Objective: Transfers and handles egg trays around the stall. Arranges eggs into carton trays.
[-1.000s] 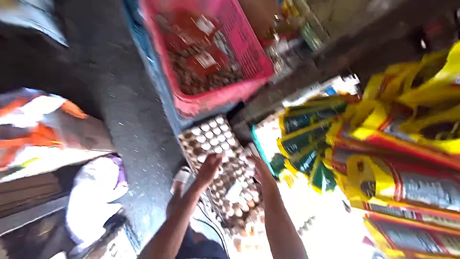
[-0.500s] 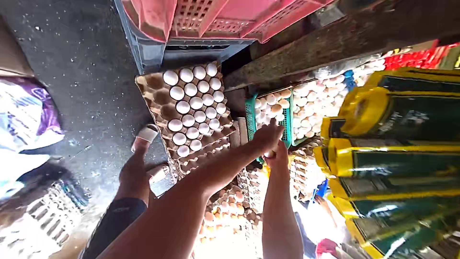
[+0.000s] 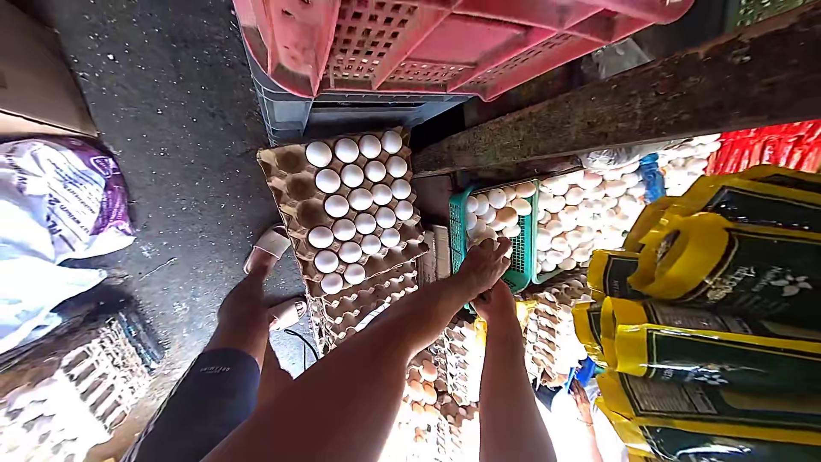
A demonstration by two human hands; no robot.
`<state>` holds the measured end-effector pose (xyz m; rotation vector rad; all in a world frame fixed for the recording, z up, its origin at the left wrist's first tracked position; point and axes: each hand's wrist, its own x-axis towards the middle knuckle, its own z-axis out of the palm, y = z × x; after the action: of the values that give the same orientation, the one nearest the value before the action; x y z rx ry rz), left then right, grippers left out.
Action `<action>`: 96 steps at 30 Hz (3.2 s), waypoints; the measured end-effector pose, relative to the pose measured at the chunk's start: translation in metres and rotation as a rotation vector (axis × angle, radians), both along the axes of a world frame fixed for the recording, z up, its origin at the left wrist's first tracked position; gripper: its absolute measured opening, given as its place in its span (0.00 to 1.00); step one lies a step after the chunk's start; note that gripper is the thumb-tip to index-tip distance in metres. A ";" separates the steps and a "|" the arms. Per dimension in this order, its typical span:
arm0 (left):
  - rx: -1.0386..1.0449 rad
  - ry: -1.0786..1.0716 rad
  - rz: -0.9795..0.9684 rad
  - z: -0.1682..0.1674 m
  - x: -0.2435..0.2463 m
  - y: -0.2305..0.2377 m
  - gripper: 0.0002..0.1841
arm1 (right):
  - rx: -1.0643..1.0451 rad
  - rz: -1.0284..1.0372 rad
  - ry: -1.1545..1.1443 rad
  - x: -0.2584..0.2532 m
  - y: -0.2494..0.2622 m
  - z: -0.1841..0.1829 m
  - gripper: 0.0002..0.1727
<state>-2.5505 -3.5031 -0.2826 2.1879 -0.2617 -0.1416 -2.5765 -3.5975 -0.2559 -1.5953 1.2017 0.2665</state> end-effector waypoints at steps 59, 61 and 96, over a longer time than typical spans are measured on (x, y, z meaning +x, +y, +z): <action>-0.077 0.382 0.455 0.024 -0.271 0.271 0.26 | -0.554 1.377 -0.083 -0.037 0.241 -0.002 0.30; 0.098 0.473 0.400 0.037 -0.269 0.265 0.31 | -0.176 1.115 -0.220 -0.050 0.228 0.013 0.28; -0.790 0.075 0.563 0.061 -0.132 0.165 0.22 | 0.012 0.538 -0.272 -0.071 0.092 0.047 0.25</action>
<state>-2.6821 -3.3383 -0.2218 1.3921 0.3065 0.1732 -2.6479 -3.5053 -0.2088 -1.8559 0.5488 0.3827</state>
